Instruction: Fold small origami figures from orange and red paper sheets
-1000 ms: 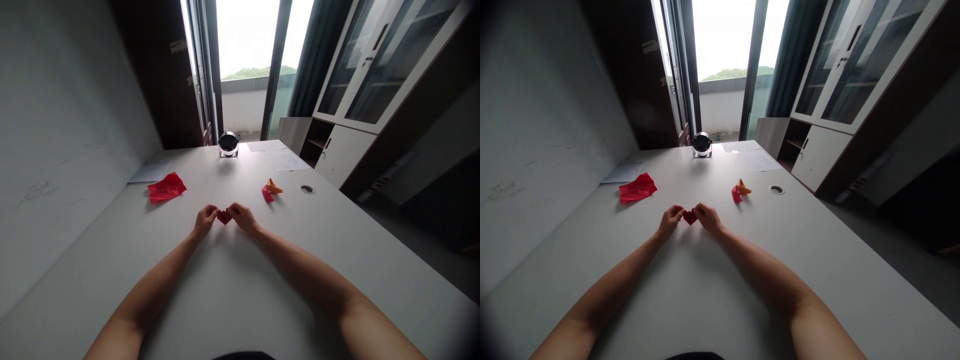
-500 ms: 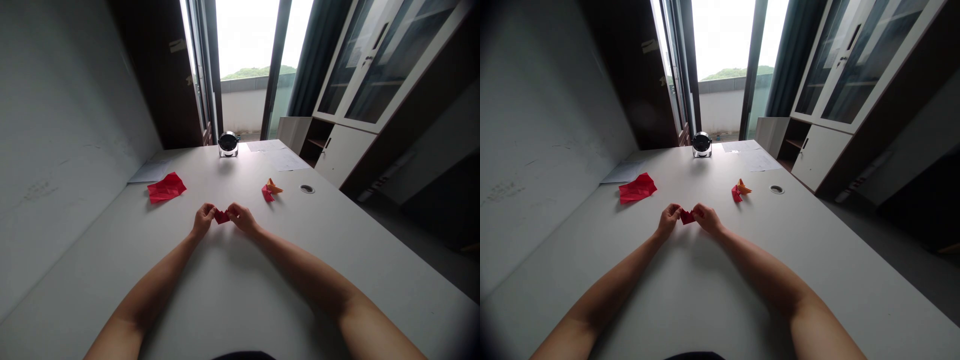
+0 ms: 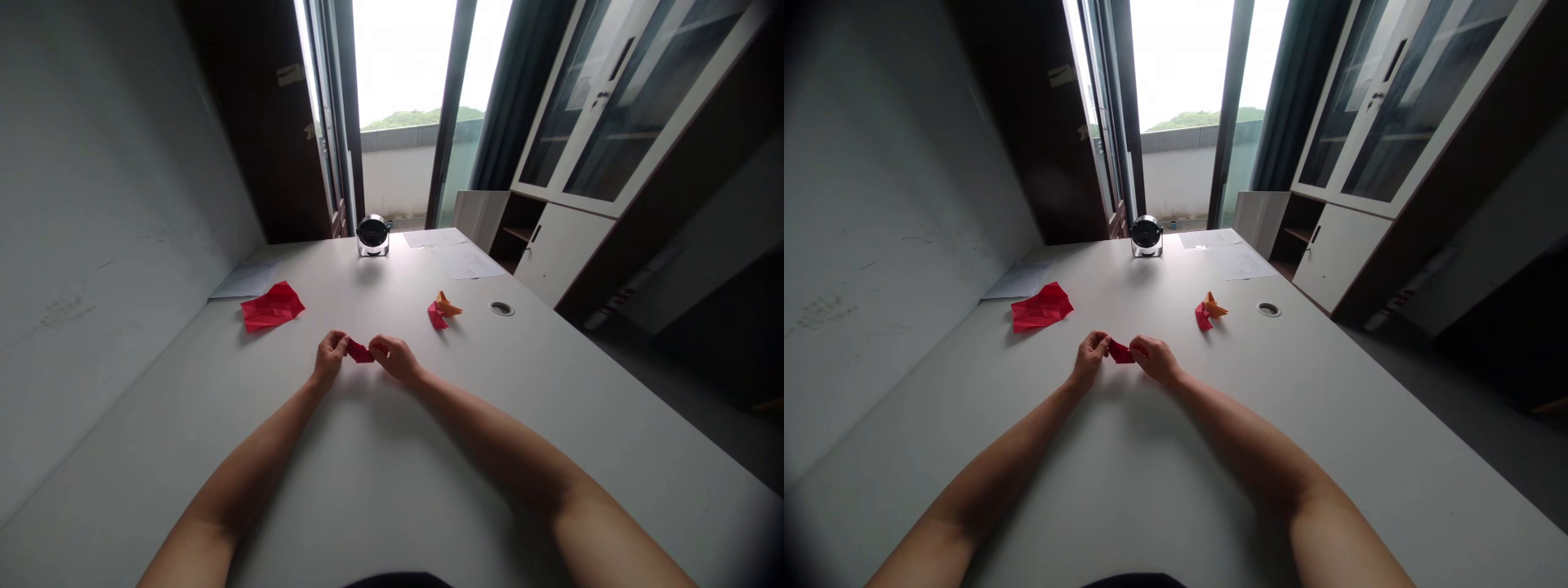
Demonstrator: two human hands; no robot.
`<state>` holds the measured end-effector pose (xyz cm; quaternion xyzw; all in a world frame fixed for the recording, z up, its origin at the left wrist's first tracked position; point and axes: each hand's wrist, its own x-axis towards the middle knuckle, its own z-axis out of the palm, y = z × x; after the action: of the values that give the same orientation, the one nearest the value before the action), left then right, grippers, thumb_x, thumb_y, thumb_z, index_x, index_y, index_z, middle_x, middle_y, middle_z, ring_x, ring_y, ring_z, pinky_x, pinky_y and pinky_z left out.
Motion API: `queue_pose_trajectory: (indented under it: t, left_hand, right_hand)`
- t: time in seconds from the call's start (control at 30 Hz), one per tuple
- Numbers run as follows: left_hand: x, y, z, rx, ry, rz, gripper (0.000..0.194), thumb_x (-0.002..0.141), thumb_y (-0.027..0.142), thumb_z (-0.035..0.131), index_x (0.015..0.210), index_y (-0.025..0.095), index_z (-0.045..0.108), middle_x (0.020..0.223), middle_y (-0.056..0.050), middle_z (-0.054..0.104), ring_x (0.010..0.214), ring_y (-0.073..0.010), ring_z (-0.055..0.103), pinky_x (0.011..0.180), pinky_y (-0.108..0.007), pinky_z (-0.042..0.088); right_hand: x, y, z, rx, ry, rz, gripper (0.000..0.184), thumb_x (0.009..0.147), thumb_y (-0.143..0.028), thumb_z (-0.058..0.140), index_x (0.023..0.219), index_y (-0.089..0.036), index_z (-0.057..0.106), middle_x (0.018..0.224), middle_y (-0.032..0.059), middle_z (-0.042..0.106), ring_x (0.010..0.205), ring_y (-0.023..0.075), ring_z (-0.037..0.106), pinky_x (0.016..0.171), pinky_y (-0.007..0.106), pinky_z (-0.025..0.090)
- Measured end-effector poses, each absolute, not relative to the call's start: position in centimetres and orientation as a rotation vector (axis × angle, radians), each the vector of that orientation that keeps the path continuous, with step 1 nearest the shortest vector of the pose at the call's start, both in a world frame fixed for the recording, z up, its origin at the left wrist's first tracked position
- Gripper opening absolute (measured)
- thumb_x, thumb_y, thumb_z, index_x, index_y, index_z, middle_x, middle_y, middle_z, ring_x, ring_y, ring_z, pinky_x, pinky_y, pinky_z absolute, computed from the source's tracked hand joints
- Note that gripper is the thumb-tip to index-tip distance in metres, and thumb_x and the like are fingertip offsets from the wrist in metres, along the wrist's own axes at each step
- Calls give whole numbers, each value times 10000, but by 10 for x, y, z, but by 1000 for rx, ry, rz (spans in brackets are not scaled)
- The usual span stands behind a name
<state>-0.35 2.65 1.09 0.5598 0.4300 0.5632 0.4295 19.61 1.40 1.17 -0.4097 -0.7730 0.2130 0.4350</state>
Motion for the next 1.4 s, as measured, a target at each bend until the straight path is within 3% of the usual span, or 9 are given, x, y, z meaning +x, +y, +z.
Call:
queue_pose_trajectory:
  t: [0.33, 0.7, 0.8, 0.9, 1.1, 1.4]
  left_hand:
    - [-10, 37, 2, 1235, 1123, 1463, 238, 825, 399, 592, 891, 180, 527, 746, 7, 549, 599, -92, 497, 604, -238, 448]
    - [-8, 33, 6, 1360, 1234, 1460, 151, 829, 330, 539, 867, 184, 532, 699, 17, 531, 601, -114, 521, 622, -257, 462]
    - [-9, 27, 13, 1537, 1338, 1474, 174, 841, 277, 545, 992, 195, 576, 801, -15, 585, 700, -143, 567, 672, -277, 475]
    - [-7, 20, 23, 1785, 1332, 1475, 335, 862, 230, 525, 1193, 236, 581, 1010, -69, 611, 908, -196, 597, 765, -321, 497]
    - [-3, 18, 27, 2080, 1245, 1320, 258, 863, 226, 553, 1079, 230, 696, 1125, -98, 619, 1075, -254, 561, 963, -405, 453]
    - [-8, 22, 20, 2085, 1285, 1229, 212, 861, 273, 584, 1019, 241, 722, 978, -81, 686, 948, -250, 593, 864, -377, 459]
  right_hand:
    - [195, 14, 12, -1033, -1981, 548, 138, 868, -243, 558, 876, -208, 692, 858, 29, 679, 632, 112, 532, 640, 229, 418]
    - [200, 17, 9, -1117, -1980, 428, 201, 913, -327, 535, 811, -200, 654, 752, 11, 664, 603, 116, 505, 613, 222, 366]
    - [200, 16, 10, -1114, -2012, 412, 192, 916, -320, 531, 830, -207, 662, 784, 24, 678, 617, 124, 517, 617, 226, 362]
    - [198, 15, 11, -1119, -2051, 368, 192, 920, -315, 526, 838, -213, 667, 796, 30, 681, 615, 125, 519, 613, 228, 350]
    - [198, 15, 12, -1113, -2027, 329, 211, 941, -324, 506, 841, -214, 656, 799, 27, 676, 649, 131, 536, 637, 231, 361]
    - [200, 17, 12, -1118, -1947, 350, 216, 956, -343, 495, 888, -217, 657, 851, 46, 698, 705, 152, 579, 686, 249, 401]
